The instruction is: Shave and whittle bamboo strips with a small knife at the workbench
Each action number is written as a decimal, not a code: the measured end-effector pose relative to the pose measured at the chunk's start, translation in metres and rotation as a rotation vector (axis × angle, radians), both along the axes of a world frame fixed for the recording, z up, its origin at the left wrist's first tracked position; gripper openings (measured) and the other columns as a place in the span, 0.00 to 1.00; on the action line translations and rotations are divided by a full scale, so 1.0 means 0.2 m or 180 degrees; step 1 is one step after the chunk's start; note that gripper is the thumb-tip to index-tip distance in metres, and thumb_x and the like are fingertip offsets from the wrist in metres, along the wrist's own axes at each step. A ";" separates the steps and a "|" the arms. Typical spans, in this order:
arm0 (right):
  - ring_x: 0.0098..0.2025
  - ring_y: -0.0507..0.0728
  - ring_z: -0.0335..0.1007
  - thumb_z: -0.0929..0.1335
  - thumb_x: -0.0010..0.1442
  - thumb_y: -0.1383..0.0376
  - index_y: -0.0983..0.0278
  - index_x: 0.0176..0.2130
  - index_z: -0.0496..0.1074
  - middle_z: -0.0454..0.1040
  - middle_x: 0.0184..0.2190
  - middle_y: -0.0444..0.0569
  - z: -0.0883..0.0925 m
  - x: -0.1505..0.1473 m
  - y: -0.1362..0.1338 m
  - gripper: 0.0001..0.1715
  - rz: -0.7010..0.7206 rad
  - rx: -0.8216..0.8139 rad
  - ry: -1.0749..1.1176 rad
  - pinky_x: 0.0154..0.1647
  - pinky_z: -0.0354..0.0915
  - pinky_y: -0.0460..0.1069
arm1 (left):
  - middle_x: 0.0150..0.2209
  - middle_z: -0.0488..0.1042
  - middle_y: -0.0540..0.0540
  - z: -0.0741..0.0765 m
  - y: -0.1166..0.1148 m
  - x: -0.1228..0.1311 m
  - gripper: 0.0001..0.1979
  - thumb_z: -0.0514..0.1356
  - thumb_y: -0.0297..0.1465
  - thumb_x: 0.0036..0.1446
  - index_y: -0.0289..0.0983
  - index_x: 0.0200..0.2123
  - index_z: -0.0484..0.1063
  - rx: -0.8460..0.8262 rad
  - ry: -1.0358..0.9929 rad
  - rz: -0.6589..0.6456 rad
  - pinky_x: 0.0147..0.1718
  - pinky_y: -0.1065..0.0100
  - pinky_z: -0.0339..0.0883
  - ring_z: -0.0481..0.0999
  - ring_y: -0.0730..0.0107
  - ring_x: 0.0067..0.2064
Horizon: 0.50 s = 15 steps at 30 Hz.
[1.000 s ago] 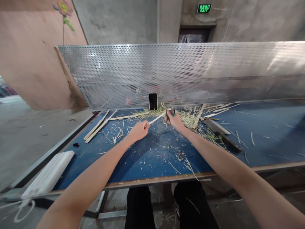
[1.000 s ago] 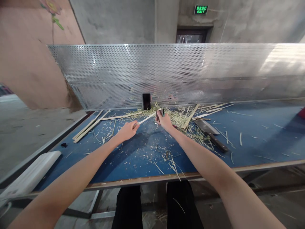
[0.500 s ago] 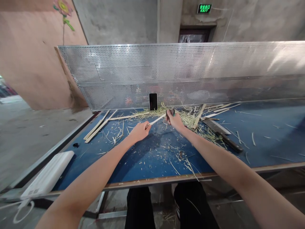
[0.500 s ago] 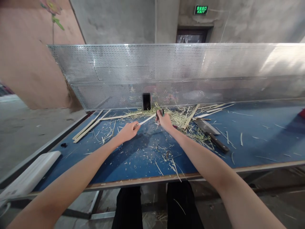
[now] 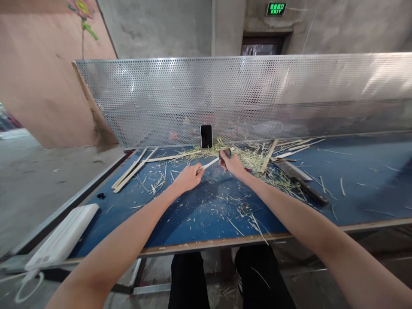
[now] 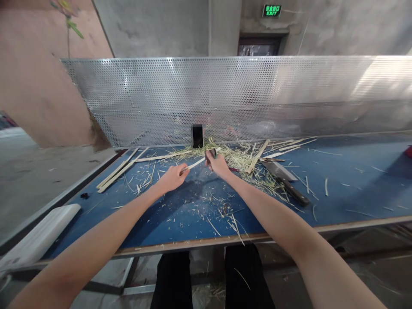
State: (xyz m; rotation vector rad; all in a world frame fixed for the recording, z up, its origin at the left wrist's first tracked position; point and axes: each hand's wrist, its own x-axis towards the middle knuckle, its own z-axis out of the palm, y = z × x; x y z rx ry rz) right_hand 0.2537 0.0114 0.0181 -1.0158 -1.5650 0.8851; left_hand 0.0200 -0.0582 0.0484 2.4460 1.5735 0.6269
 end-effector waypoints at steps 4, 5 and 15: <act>0.14 0.50 0.58 0.65 0.66 0.34 0.60 0.29 0.64 0.72 0.20 0.47 0.00 0.07 0.09 0.35 -0.0473 -0.0030 0.0531 0.15 0.55 0.47 | 0.30 0.76 0.44 -0.02 0.02 -0.01 0.13 0.51 0.40 0.73 0.41 0.40 0.72 -0.0024 0.0064 0.0028 0.31 0.64 0.57 0.75 0.59 0.32; 0.14 0.50 0.58 0.65 0.66 0.34 0.59 0.29 0.63 0.71 0.20 0.47 0.00 0.06 0.09 0.34 -0.0504 -0.0047 0.0611 0.14 0.54 0.47 | 0.29 0.76 0.44 -0.02 0.03 -0.01 0.13 0.52 0.40 0.73 0.41 0.40 0.72 -0.0015 0.0078 0.0036 0.31 0.64 0.57 0.75 0.59 0.32; 0.14 0.50 0.52 0.63 0.66 0.33 0.59 0.23 0.64 0.62 0.12 0.43 0.01 -0.07 -0.07 0.37 0.0332 -0.0247 0.0201 0.16 0.54 0.47 | 0.27 0.75 0.45 -0.02 0.01 0.00 0.13 0.53 0.41 0.72 0.41 0.42 0.74 0.0186 0.0100 0.0029 0.32 0.64 0.57 0.75 0.57 0.31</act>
